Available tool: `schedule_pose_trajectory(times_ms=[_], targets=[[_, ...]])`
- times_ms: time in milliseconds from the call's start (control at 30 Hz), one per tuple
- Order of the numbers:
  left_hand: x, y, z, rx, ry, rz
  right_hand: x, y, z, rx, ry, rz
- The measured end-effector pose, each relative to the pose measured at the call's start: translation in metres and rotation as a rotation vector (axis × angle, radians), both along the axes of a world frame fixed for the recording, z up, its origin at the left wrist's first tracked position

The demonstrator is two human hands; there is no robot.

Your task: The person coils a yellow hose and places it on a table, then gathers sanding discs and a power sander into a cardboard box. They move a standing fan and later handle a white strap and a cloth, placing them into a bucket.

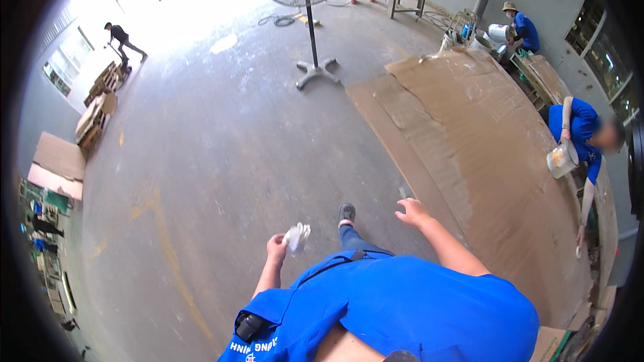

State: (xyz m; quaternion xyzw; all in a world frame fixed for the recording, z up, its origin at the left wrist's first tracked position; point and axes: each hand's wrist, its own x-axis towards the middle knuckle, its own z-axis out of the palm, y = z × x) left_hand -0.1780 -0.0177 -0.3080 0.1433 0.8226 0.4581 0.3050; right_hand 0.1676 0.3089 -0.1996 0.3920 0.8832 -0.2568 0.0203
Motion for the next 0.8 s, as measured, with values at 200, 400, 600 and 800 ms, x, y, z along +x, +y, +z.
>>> schedule_pose_trajectory(times_ms=[200, 400, 600, 800], targets=[[-0.143, -0.019, -0.030, -0.515, 0.247, -0.094, -0.132, 0.114, -0.011, 0.006, 0.069, -0.011], [-0.243, -0.001, -0.033, -0.878, 0.078, -0.164, -0.254, 0.205, 0.002, -0.086, 0.058, 0.210], [-0.363, 0.111, -0.041, -0.946, 0.037, -0.253, -0.379, 0.267, 0.003, -0.822, 0.157, 0.302], [-0.569, 0.270, -0.043, -0.925, 0.219, -0.429, -0.503, 0.322, 0.007, -1.124, 0.397, 0.274]])
